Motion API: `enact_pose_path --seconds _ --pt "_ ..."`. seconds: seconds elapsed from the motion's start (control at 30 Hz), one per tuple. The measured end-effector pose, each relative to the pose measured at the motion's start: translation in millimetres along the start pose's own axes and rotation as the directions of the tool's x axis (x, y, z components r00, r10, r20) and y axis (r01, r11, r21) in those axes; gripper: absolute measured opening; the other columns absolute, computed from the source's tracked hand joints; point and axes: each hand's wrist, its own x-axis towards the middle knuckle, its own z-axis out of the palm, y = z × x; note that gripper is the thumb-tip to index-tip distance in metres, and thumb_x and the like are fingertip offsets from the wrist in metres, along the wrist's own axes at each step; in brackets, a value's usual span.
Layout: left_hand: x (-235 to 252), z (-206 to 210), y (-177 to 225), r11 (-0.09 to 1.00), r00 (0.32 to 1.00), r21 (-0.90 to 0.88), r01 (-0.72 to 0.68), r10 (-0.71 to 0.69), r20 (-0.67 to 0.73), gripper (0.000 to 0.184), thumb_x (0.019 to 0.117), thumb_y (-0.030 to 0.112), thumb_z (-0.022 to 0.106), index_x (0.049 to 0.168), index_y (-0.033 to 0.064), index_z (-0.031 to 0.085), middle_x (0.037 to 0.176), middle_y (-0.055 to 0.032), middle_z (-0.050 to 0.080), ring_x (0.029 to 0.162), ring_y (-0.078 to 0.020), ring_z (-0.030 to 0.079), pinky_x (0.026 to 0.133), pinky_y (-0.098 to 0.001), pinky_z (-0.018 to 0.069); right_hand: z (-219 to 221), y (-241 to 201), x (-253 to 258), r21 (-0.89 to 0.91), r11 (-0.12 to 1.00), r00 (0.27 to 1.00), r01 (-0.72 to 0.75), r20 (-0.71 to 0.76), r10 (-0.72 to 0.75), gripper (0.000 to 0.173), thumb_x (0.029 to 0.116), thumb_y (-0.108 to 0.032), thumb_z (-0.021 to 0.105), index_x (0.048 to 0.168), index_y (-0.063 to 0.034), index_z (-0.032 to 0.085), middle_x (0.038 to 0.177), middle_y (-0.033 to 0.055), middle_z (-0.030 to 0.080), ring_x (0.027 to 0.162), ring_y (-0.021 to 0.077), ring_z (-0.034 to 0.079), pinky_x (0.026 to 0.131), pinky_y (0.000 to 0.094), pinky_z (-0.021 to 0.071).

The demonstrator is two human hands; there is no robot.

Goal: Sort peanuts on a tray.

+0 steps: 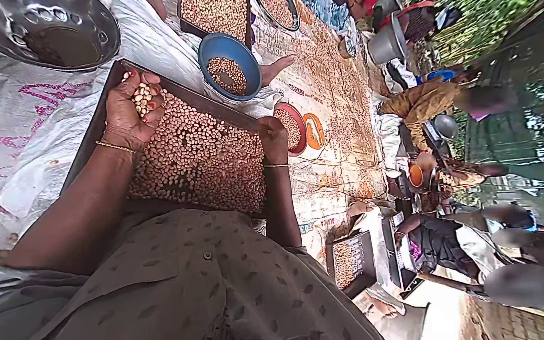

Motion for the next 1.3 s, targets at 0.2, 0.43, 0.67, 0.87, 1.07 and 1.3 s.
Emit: enact_pose_path --seconds 0.2,0.43,0.67,0.87,1.07,1.3 --pt "1 1 -1 1.000 1.000 0.026 -0.004 0.005 -0.019 0.050 0.1124 0.029 0.016 0.098 0.0164 0.062 0.070 0.0083 0.057 0.047 0.0006 0.043 0.041 -0.0119 0.0316 50 -20 11 0.060 0.998 0.971 0.036 0.233 -0.050 0.018 0.0977 -0.004 0.060 0.110 0.0035 0.072 0.099 0.0170 0.074 0.089 0.0238 0.071 0.085 0.0423 0.0583" --pt "1 3 -1 0.998 0.999 0.044 0.047 -0.047 -0.014 0.048 0.1122 0.028 0.018 0.098 0.0157 0.062 0.069 0.0082 0.056 0.046 0.0005 0.042 0.041 -0.0116 0.0308 81 -29 -4 -0.521 0.853 0.881 0.017 0.411 0.234 0.024 0.1012 -0.018 0.059 0.119 -0.0073 0.072 0.119 0.0188 0.071 0.111 0.0380 0.068 0.092 0.0576 0.0534" --pt "-2 5 -1 0.998 0.998 0.047 0.052 -0.051 -0.020 0.048 0.1123 0.028 0.019 0.097 0.0157 0.062 0.069 0.0083 0.056 0.047 0.0007 0.043 0.041 -0.0116 0.0311 77 -8 -5 -0.313 0.949 0.935 -0.028 0.328 0.136 0.019 0.0997 -0.017 0.064 0.106 -0.0032 0.075 0.108 0.0164 0.074 0.102 0.0331 0.070 0.091 0.0549 0.0535" --pt "0 3 -1 0.998 0.999 0.041 0.045 -0.044 -0.018 0.048 0.1122 0.028 0.018 0.096 0.0170 0.062 0.069 0.0083 0.057 0.048 0.0011 0.044 0.041 -0.0111 0.0319 96 -35 -3 -0.106 0.972 0.977 0.210 0.051 -0.206 0.022 0.0991 -0.010 0.060 0.113 -0.0011 0.075 0.108 0.0159 0.076 0.099 0.0298 0.074 0.085 0.0484 0.0589" --pt "-1 1 0 0.997 1.000 0.076 0.029 -0.029 -0.005 0.049 0.1123 0.029 0.016 0.097 0.0184 0.062 0.071 0.0099 0.056 0.048 0.0019 0.043 0.042 -0.0107 0.0320 120 -47 -6 -0.140 0.923 0.818 0.359 0.524 -0.239 0.025 0.0895 0.000 0.064 0.108 -0.0098 0.078 0.132 0.0100 0.067 0.132 0.0316 0.054 0.109 0.0552 0.0396" --pt "0 3 -4 0.997 1.000 0.072 0.030 -0.030 0.004 0.048 0.1122 0.028 0.017 0.097 0.0184 0.061 0.070 0.0097 0.056 0.047 0.0016 0.042 0.041 -0.0113 0.0318 42 15 9 -0.199 0.959 0.975 -0.200 0.060 0.216 0.021 0.0951 -0.006 0.059 0.108 -0.0053 0.075 0.100 0.0155 0.074 0.095 0.0332 0.070 0.083 0.0568 0.0541"
